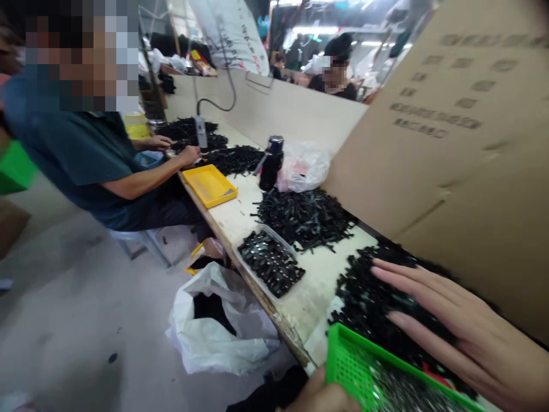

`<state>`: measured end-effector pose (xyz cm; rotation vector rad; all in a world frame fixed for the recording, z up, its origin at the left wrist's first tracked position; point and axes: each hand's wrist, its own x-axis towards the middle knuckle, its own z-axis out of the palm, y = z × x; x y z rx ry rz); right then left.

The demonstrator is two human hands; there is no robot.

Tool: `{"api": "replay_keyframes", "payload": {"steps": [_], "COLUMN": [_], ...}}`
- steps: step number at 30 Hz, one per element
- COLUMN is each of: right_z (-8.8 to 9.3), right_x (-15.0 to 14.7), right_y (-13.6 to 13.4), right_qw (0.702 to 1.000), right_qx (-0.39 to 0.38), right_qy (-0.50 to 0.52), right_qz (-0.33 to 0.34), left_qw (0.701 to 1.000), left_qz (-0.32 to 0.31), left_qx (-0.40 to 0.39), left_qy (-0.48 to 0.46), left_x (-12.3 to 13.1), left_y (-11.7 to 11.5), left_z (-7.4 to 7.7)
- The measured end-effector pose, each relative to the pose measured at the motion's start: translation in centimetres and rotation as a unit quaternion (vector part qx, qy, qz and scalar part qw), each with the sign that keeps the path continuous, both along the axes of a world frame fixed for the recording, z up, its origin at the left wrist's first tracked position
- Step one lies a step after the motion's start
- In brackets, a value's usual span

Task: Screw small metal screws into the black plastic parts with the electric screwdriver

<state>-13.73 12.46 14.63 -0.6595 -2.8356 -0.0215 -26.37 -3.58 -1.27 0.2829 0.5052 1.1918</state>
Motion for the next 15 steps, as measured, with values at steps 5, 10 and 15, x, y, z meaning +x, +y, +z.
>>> {"api": "replay_keyframes", "payload": {"steps": [5, 10, 15], "right_z": [-1.0, -4.7, -6.5], "right_x": [12.0, 13.5, 13.6], "right_y": [-7.5, -14.0, -13.8], "right_qw": [0.964, 0.932, 0.939], "right_qx": [-0.035, -0.113, -0.100], "right_qy": [0.014, -0.001, -0.012], "right_qz": [-0.262, -0.345, -0.328], "left_qw": [0.996, 0.988, 0.991], "left_qz": [-0.008, 0.001, 0.035], "left_qx": [-0.076, -0.157, -0.127], "left_qy": [-0.047, -0.001, -0.028], "left_x": [-0.5, 0.3, 3.9], "left_y": [0.1, 0.4, -0.3], "left_z": [2.4, 3.7, 3.7]}}
